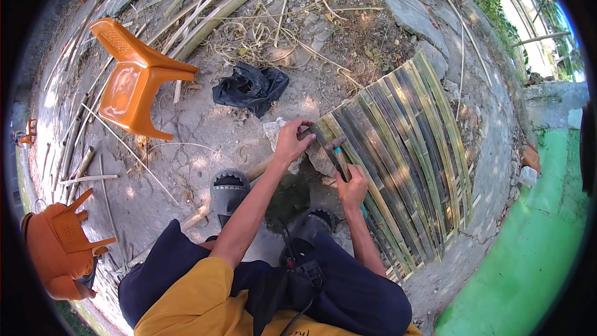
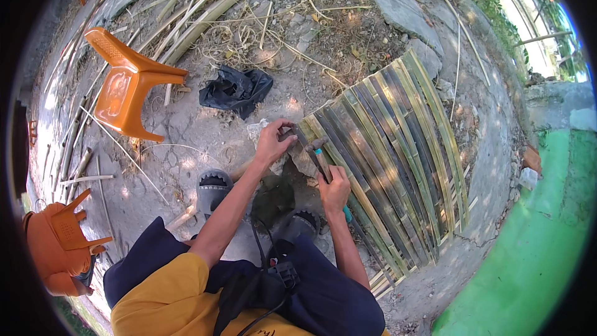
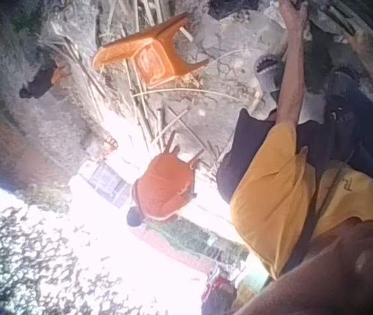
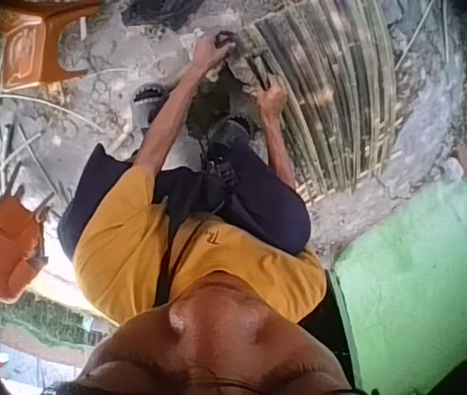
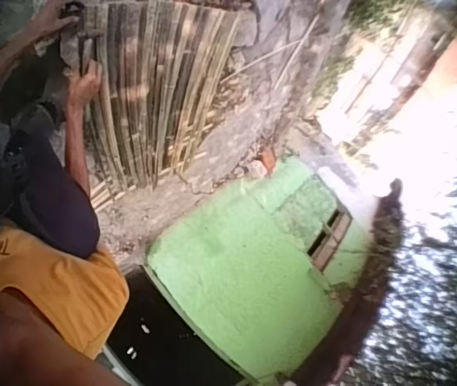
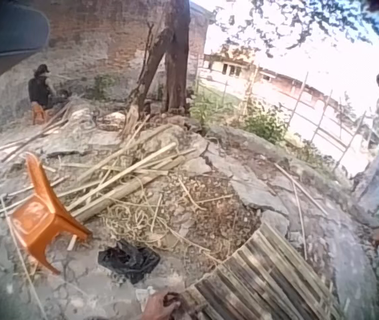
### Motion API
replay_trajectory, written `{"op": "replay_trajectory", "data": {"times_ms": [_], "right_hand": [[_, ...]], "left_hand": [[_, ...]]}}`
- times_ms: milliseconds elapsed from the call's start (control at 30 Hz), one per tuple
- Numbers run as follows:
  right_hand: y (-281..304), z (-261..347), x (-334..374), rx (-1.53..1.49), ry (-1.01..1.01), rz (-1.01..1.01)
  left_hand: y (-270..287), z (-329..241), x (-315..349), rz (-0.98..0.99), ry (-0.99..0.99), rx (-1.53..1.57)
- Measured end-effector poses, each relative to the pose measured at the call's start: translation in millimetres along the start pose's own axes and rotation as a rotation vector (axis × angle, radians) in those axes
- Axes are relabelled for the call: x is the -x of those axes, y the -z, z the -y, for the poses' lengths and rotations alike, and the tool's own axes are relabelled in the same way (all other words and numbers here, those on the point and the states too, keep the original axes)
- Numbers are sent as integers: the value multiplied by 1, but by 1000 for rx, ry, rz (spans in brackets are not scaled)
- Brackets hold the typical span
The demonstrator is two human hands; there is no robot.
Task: The person weaves bamboo strips onto a wooden frame using a needle and thread, pulling the thread tight and securing each strip in place.
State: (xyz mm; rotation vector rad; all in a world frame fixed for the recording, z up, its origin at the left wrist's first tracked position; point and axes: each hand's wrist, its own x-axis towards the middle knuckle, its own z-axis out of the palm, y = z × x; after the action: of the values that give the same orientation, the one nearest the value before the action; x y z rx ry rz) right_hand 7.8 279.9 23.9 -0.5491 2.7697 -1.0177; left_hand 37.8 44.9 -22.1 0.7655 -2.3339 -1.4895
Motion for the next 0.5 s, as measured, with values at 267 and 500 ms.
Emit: {"op": "replay_trajectory", "data": {"times_ms": [267,500], "right_hand": [[2,-2,0,-19,13,4],[5,-3,1,24,5,18]], "left_hand": [[3,7,-5,43,11,-6],[-6,0,-5,20,-18,28]]}}
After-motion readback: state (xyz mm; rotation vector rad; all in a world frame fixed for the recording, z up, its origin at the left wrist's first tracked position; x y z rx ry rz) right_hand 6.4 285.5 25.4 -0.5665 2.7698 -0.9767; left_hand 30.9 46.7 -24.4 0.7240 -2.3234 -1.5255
